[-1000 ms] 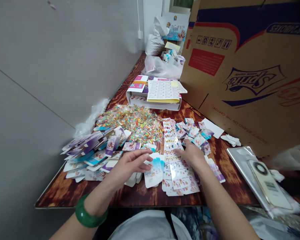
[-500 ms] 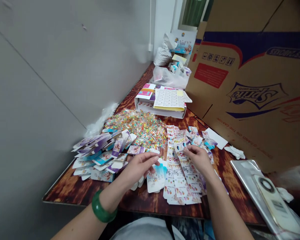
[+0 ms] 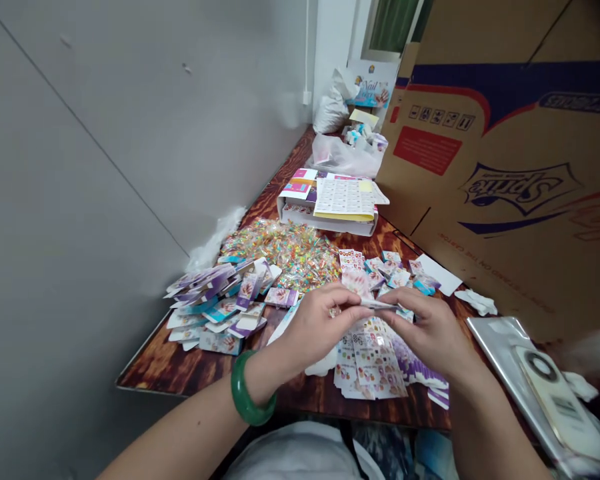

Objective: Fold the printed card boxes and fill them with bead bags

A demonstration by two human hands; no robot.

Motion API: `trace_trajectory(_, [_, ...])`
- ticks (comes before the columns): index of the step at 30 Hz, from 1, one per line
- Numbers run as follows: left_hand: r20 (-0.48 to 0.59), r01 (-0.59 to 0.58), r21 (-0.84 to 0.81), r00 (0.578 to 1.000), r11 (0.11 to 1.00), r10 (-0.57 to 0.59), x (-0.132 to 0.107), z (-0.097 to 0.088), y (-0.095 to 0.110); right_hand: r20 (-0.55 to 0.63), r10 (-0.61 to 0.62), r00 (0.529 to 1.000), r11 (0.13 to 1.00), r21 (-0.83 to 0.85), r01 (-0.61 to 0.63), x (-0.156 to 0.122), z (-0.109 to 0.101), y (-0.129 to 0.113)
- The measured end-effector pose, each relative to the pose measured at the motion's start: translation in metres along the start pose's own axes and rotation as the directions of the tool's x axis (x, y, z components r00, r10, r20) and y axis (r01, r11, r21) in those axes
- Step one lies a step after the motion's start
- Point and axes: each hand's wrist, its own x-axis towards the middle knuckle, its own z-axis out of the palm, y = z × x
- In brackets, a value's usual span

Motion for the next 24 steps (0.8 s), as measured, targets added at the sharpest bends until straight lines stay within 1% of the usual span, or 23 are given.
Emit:
trace_trajectory(2, [-0.088,-0.009,0.077,0.996,0.997,0.016,-0.001,-0.007,0.000,-0.056,0.120,0.991,0.983,0.143,-0.111,0.001,-0.001,0.000])
trace_trajectory(3, [-0.092,0.010,0.082,0.996,0.997,-0.002,-0.002,-0.010,-0.001,-0.086,0.183,0.979,0.960,0.232,-0.159,0.003,-0.001,0.002])
trace_trajectory(4, [-0.047,0.041,0.058,0.998,0.997,-0.038,-0.002,-0.013,-0.004,-0.108,0.240,0.965,0.925,0.326,-0.194,0.005,0.001,0.004])
trace_trajectory(5, [0.041,0.088,0.010,0.995,0.996,-0.088,-0.002,-0.015,-0.008,-0.119,0.289,0.950,0.885,0.411,-0.218,0.008,0.003,0.006])
trace_trajectory(6, [0.142,0.149,-0.047,0.980,0.988,-0.141,-0.002,-0.017,-0.013,-0.126,0.332,0.935,0.850,0.471,-0.238,0.011,0.006,0.010])
trace_trajectory(7, [0.226,0.217,-0.097,0.955,0.971,-0.190,-0.002,-0.018,-0.017,-0.151,0.364,0.919,0.833,0.495,-0.249,0.015,0.011,0.012])
trace_trajectory(8, [0.269,0.278,-0.132,0.934,0.951,-0.236,-0.002,-0.018,-0.021,-0.205,0.376,0.903,0.845,0.475,-0.244,0.018,0.016,0.015])
trace_trajectory(9, [0.266,0.322,-0.159,0.924,0.933,-0.274,-0.002,-0.019,-0.025,-0.292,0.357,0.888,0.886,0.408,-0.222,0.020,0.021,0.015])
trace_trajectory(10, [0.227,0.347,-0.179,0.925,0.921,-0.304,-0.002,-0.020,-0.029,-0.377,0.297,0.877,0.935,0.301,-0.187,0.022,0.027,0.015])
trace_trajectory(11, [0.175,0.352,-0.195,0.931,0.916,-0.320,-0.002,-0.020,-0.031,-0.430,0.203,0.880,0.975,0.174,-0.140,0.022,0.032,0.013])
trace_trajectory(12, [0.139,0.343,-0.207,0.937,0.916,-0.320,-0.002,-0.021,-0.034,-0.429,0.093,0.899,0.996,0.056,-0.076,0.022,0.038,0.010])
trace_trajectory(13, [0.122,0.323,-0.211,0.945,0.922,-0.303,-0.001,-0.023,-0.035,-0.367,-0.004,0.930,1.000,-0.026,-0.006,0.021,0.043,0.006])
trace_trajectory(14, [0.118,0.287,-0.204,0.956,0.936,-0.268,-0.001,-0.025,-0.036,-0.263,-0.069,0.962,0.997,-0.056,0.056,0.019,0.048,0.003])
trace_trajectory(15, [0.116,0.237,-0.182,0.969,0.954,-0.219,-0.001,-0.027,-0.037,-0.158,-0.094,0.983,0.995,-0.045,0.088,0.018,0.052,0.000])
trace_trajectory(16, [0.107,0.180,-0.145,0.980,0.973,-0.165,-0.001,-0.029,-0.037,-0.073,-0.085,0.994,0.996,-0.013,0.084,0.017,0.057,-0.003])
trace_trajectory(17, [0.082,0.121,-0.092,0.990,0.988,-0.113,-0.001,-0.032,-0.037,-0.019,-0.046,0.999,0.998,0.029,0.047,0.016,0.061,-0.004])
trace_trajectory(19, [-0.006,0.030,0.028,1.000,0.999,-0.030,-0.002,-0.037,-0.039,0.016,0.075,0.997,0.990,0.118,-0.076,0.018,0.068,-0.005])
trace_trajectory(20, [-0.044,0.014,0.068,0.999,0.998,-0.011,-0.002,-0.040,-0.041,0.024,0.132,0.991,0.978,0.160,-0.134,0.020,0.071,-0.005])
trace_trajectory(21, [-0.057,0.023,0.078,0.998,0.997,-0.019,-0.002,-0.043,-0.043,0.036,0.175,0.984,0.964,0.198,-0.179,0.022,0.073,-0.005])
trace_trajectory(22, [-0.028,0.052,0.060,0.998,0.997,-0.050,-0.001,-0.045,-0.046,0.045,0.205,0.978,0.950,0.233,-0.209,0.025,0.076,-0.005])
trace_trajectory(23, [0.040,0.099,0.025,0.994,0.995,-0.100,-0.001,-0.047,-0.050,0.047,0.227,0.973,0.936,0.266,-0.231,0.028,0.079,-0.005])
trace_trajectory(24, [0.126,0.158,-0.014,0.980,0.987,-0.155,0.000,-0.049,-0.053,0.039,0.249,0.968,0.919,0.307,-0.248,0.032,0.081,-0.006])
